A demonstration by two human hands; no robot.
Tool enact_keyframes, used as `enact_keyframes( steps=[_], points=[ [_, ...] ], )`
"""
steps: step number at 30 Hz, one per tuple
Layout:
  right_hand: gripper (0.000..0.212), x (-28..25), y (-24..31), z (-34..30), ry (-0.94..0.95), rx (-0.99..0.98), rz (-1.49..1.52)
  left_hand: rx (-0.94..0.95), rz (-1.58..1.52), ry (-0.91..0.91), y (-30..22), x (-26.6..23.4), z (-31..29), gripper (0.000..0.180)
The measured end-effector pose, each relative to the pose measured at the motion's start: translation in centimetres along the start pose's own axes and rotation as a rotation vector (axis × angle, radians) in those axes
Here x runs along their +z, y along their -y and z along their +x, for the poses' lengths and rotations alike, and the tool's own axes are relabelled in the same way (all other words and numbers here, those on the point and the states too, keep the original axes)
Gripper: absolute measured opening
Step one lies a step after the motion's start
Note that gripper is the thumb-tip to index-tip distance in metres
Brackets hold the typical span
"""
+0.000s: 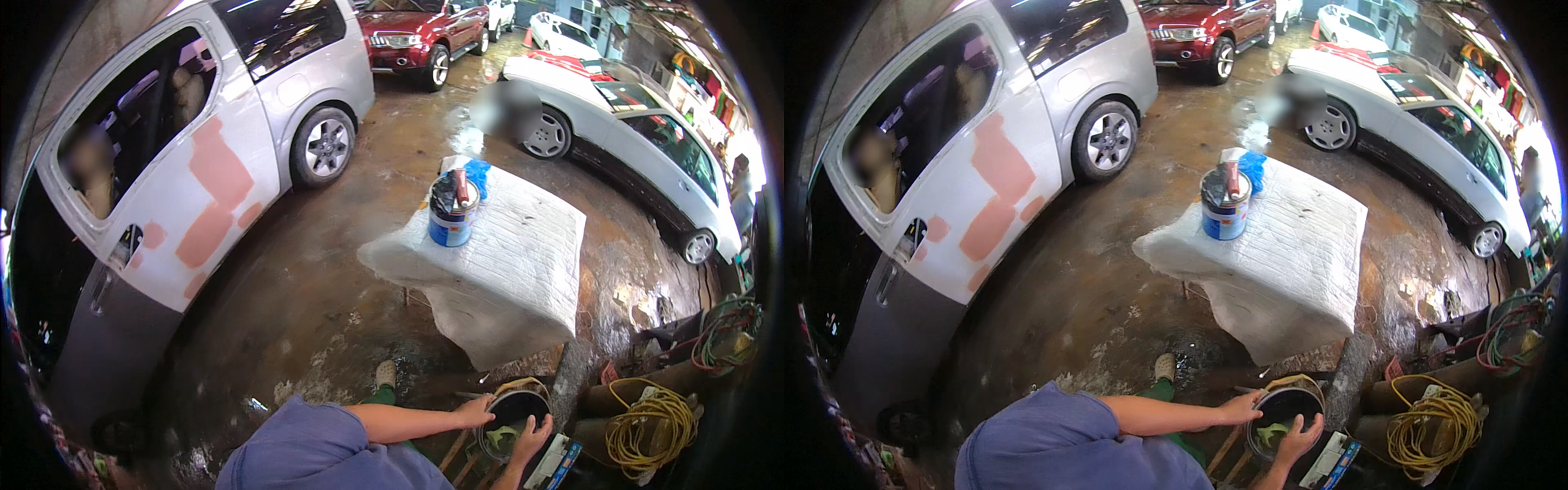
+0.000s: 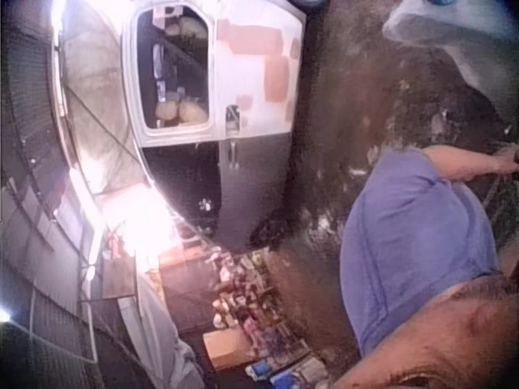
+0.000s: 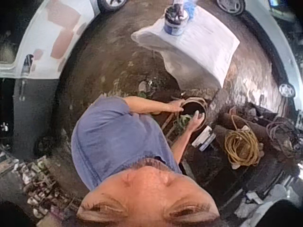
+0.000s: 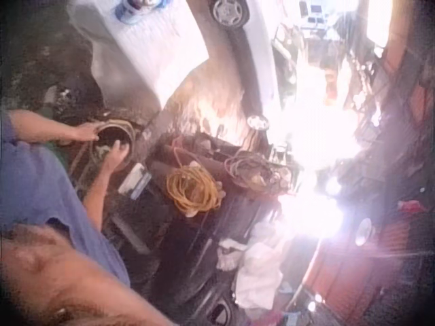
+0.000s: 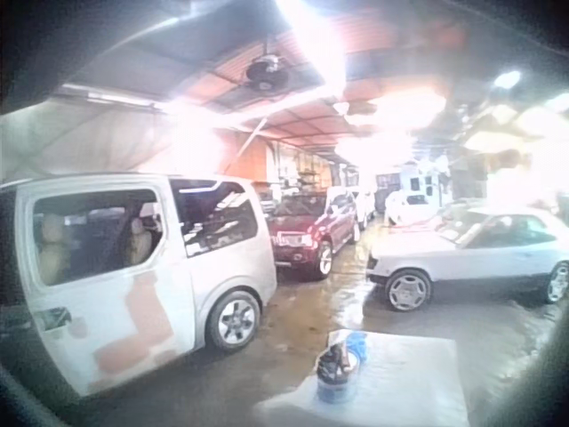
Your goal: The person walks through a cluttered auto repair shop, picks up a metal bucket, and carries it to a water source. They connect a yellow hose to a tap and fill the bucket with water.
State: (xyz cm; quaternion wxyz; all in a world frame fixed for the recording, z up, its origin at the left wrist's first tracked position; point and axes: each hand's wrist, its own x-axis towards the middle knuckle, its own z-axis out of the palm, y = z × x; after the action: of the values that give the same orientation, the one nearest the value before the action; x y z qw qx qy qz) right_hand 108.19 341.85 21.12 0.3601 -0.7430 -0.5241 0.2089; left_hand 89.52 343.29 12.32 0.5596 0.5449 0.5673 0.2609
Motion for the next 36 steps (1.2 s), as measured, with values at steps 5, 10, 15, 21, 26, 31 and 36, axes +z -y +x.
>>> enact_keyframes(
  steps=[5, 10, 15, 21, 26, 31, 36],
  points=[
    [0.052, 2.7, 3.8, 1.0, 0.1, 0.544, 1.121, 0.368, -0.081, 0.342, -4.9, -2.3, -5.1, 0.063],
    [0.03, 1.1, 3.5, 2.3, -0.121, 0.758, 1.24, 0.262, 0.239, 0.416, -0.1, -7.9, -5.2, 0.055],
    [0.043, -0.9, 0.9, 1.3, 0.024, 0.687, 0.911, -0.052, 0.345, -0.069, 13.6, -20.5, -9.9, 0.047],
    [0.045, 2.1, 6.8, 0.5, 0.024, 0.856, 0.831, -0.474, 0.473, -0.409, 36.4, -35.3, -31.3, 0.032],
    [0.045, 2.3, 14.0, -1.8, 0.135, 0.781, 0.939, -0.902, 0.565, -0.367, 43.2, -39.1, -51.7, 0.035],
    [0.042, 6.1, 21.5, -5.8, 0.265, 0.82, 0.901, -1.206, 0.067, -0.12, 47.4, -44.6, -61.0, 0.045],
    [0.033, 15.0, 23.0, -7.0, 0.352, 0.861, 0.812, -1.101, 0.23, 0.013, 51.1, -57.3, -57.8, 0.056]
  ],
)
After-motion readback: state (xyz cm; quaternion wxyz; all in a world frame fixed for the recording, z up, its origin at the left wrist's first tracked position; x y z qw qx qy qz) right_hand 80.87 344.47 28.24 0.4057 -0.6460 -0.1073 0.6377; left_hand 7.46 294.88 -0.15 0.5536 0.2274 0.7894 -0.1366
